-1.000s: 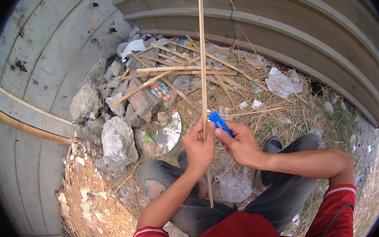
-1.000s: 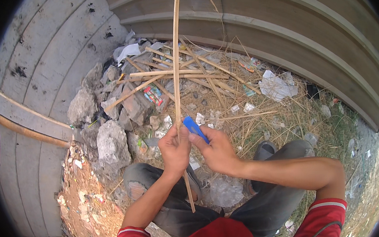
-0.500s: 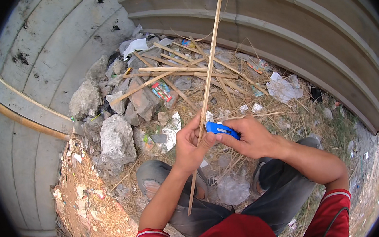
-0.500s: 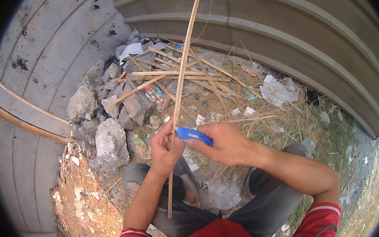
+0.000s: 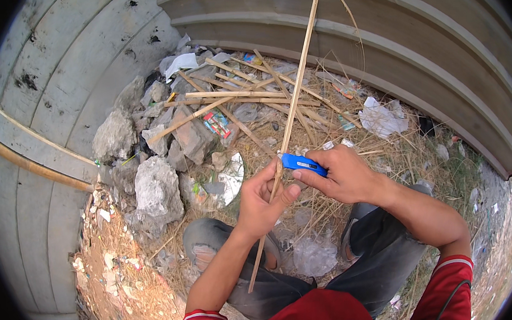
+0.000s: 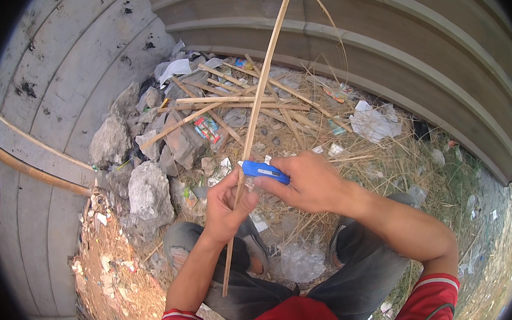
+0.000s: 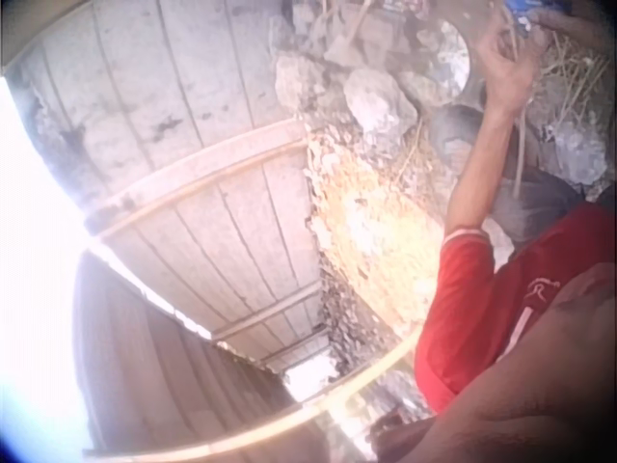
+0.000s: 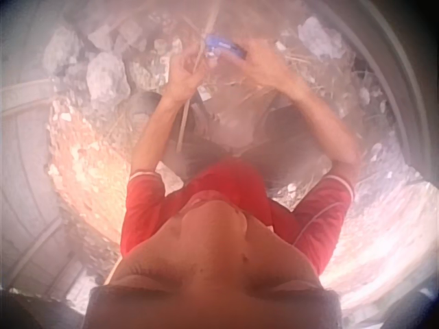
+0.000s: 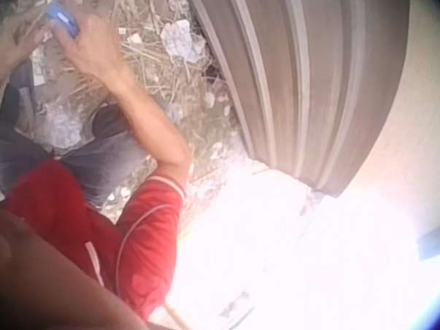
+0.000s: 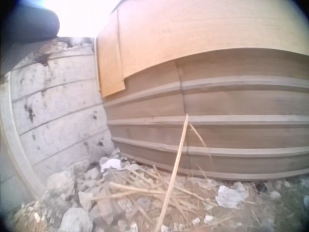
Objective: The person sits on the ground and uses a blue utility knife to strip and cut thin bamboo sticks. They hold the sticks with one hand and carefully shave the surface and trim the ends with the other. The person occasionally switches to a large machete to split or chop the bamboo pieces.
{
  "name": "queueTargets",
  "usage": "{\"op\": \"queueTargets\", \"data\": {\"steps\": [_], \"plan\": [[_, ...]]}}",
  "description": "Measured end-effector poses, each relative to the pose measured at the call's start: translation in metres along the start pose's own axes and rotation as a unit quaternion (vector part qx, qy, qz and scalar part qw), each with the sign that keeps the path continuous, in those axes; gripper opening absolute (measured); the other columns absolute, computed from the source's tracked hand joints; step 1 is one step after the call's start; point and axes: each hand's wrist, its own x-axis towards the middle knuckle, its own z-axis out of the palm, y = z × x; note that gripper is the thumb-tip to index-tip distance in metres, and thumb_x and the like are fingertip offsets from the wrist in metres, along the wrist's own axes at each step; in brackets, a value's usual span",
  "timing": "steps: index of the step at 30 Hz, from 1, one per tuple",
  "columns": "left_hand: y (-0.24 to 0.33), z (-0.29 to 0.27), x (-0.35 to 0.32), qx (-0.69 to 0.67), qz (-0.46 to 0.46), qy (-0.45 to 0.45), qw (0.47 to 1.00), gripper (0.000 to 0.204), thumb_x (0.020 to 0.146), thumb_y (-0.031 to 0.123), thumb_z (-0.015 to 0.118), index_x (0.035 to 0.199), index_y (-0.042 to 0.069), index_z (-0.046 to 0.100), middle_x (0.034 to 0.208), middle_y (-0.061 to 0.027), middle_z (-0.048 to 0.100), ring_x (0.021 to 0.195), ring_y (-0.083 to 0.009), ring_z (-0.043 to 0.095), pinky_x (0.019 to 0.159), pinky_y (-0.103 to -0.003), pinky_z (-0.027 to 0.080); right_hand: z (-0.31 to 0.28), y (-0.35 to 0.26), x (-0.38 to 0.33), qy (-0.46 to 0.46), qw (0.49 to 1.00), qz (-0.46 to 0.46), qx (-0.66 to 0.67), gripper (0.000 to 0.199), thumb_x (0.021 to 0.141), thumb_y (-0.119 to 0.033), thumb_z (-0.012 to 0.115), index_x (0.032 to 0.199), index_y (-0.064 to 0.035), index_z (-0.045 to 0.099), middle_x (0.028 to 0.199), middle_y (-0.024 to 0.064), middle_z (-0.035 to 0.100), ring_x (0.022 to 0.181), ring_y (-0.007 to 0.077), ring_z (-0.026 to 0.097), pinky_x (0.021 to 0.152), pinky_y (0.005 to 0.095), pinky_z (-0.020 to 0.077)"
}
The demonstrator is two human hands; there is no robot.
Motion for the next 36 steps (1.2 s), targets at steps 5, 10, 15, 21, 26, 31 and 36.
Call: {"op": "queueTargets", "data": {"steps": [5, 10, 15, 21, 26, 31, 36], "plan": [[0.001, -0.001, 0.003, 0.013, 0.02, -0.002, 1.0, 0.075, 0.094, 0.01, 0.077, 0.155, -0.007, 0.036, 0.109, -0.0023, 0.067, 0.084, -0.0014, 0.058, 0.074, -0.018, 0.046, -0.004, -0.009, -0.009, -0.044, 0.999, -0.028, -0.006, 0.043, 0.096, -0.045, 0.064, 0.085, -0.0042, 0.071, 0.065, 0.0193, 0.065, 0.063, 0.0425, 0.066, 0.061, 0.0499, 0.0531], [0.001, 0.009, 0.003, -0.017, 0.021, 0.015, 1.0, 0.076, 0.094, 0.008, 0.076, 0.155, -0.009, 0.034, 0.114, -0.006, 0.068, 0.092, -0.0057, 0.063, 0.081, -0.022, 0.052, 0.0, -0.006, -0.008, -0.056, 0.998, -0.021, -0.034, 0.043, 0.095, -0.046, 0.062, 0.088, -0.0051, 0.073, 0.066, 0.0191, 0.066, 0.065, 0.0426, 0.066, 0.063, 0.0508, 0.0536], [0.001, 0.004, 0.002, -0.003, 0.007, -0.006, 1.0, 0.074, 0.096, 0.008, 0.074, 0.155, -0.009, 0.033, 0.117, -0.0079, 0.067, 0.097, -0.0081, 0.064, 0.085, -0.023, 0.053, -0.001, -0.006, -0.008, -0.06, 0.997, -0.008, -0.041, 0.043, 0.096, -0.047, 0.061, 0.089, -0.0056, 0.074, 0.067, 0.0192, 0.066, 0.067, 0.0427, 0.067, 0.064, 0.052, 0.0537], [-0.002, 0.007, 0.004, 0.01, -0.019, 0.046, 0.999, 0.062, 0.1, 0.011, 0.069, 0.151, -0.009, 0.041, 0.115, -0.0058, 0.068, 0.094, -0.0063, 0.063, 0.083, -0.022, 0.052, -0.002, -0.005, -0.007, -0.037, 0.998, 0.022, -0.054, 0.048, 0.097, -0.051, 0.061, 0.084, -0.0056, 0.07, 0.068, 0.0204, 0.067, 0.069, 0.0445, 0.067, 0.065, 0.0535, 0.0533], [-0.006, 0.005, 0.004, 0.036, -0.051, 0.088, 0.994, 0.05, 0.103, 0.016, 0.067, 0.144, -0.009, 0.052, 0.104, -0.0013, 0.069, 0.08, -0.0011, 0.058, 0.068, -0.017, 0.046, -0.003, -0.008, -0.004, -0.034, 0.995, 0.041, -0.08, 0.052, 0.098, -0.054, 0.06, 0.082, -0.0048, 0.067, 0.068, 0.021, 0.067, 0.069, 0.0451, 0.068, 0.066, 0.0543, 0.0534], [-0.018, 0.008, 0.003, 0.063, -0.037, 0.123, 0.99, 0.045, 0.104, 0.02, 0.065, 0.137, -0.01, 0.058, 0.099, -0.0005, 0.067, 0.071, 0.0018, 0.051, 0.058, -0.016, 0.038, 0.006, -0.003, -0.004, -0.033, 0.994, 0.033, -0.095, 0.051, 0.099, -0.052, 0.06, 0.087, -0.002, 0.067, 0.068, 0.0225, 0.067, 0.069, 0.046, 0.067, 0.066, 0.0553, 0.0533], [-0.019, 0.017, 0.004, 0.109, -0.008, 0.175, 0.979, 0.04, 0.105, 0.021, 0.064, 0.135, -0.005, 0.062, 0.084, 0.0046, 0.063, 0.065, 0.0028, 0.045, 0.054, -0.018, 0.033, 0.025, -0.008, -0.007, 0.019, 0.994, 0.053, -0.091, 0.05, 0.101, -0.047, 0.058, 0.091, 0.0008, 0.067, 0.07, 0.0255, 0.067, 0.07, 0.0468, 0.068, 0.068, 0.0556, 0.0536]]}}
